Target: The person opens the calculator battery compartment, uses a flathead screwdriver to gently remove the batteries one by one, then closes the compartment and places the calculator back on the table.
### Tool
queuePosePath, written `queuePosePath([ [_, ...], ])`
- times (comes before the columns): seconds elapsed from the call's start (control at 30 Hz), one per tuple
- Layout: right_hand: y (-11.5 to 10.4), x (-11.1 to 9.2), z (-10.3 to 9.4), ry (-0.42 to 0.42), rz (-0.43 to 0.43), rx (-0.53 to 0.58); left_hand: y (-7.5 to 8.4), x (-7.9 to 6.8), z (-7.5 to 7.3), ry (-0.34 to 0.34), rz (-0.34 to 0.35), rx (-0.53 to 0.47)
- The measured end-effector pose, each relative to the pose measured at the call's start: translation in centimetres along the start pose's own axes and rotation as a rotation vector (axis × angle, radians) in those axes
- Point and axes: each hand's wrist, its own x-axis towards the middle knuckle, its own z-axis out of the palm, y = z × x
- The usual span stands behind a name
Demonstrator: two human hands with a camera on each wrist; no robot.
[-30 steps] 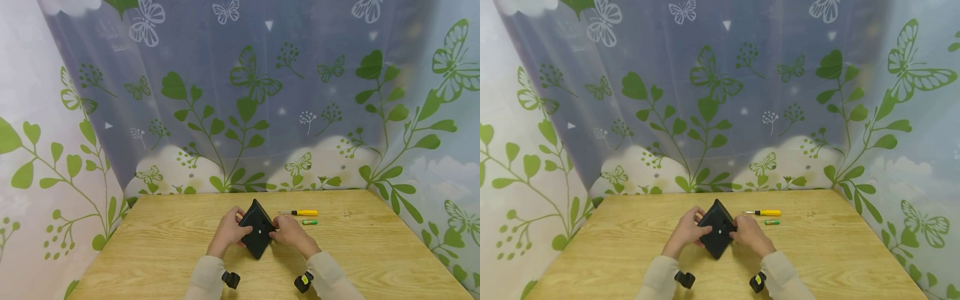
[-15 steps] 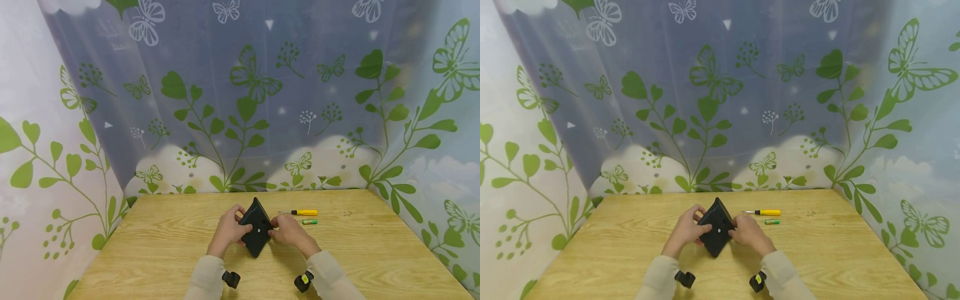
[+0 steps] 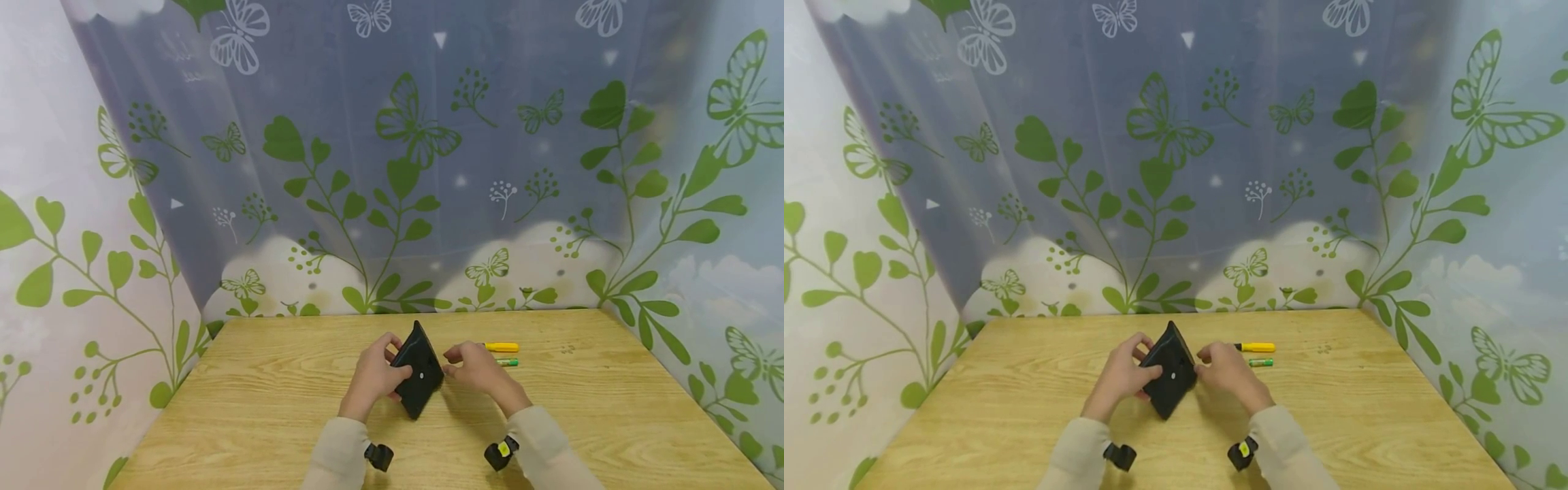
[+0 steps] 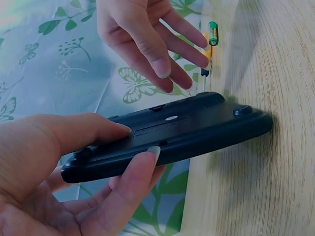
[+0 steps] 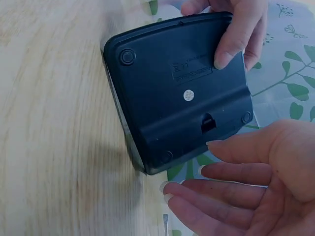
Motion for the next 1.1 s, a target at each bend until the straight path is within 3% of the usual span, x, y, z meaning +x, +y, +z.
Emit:
queuePosePath([
  [0.53, -0.5, -0.2, -0.7, 0.017, -0.013, 0.061, 0.7, -0.2, 0.3, 0.073, 0.028, 0.093],
  [0.83, -1.0, -0.3, -1.2, 0.099, -0.064, 0.069, 1.0, -0.3, 0.7, 0.077, 0.056, 0.139],
  [1.1, -1.3, -0.5, -1.5, 0.133, -0.078, 0.077, 1.6, -0.5, 1.4, 0.101, 0.121, 0.262],
])
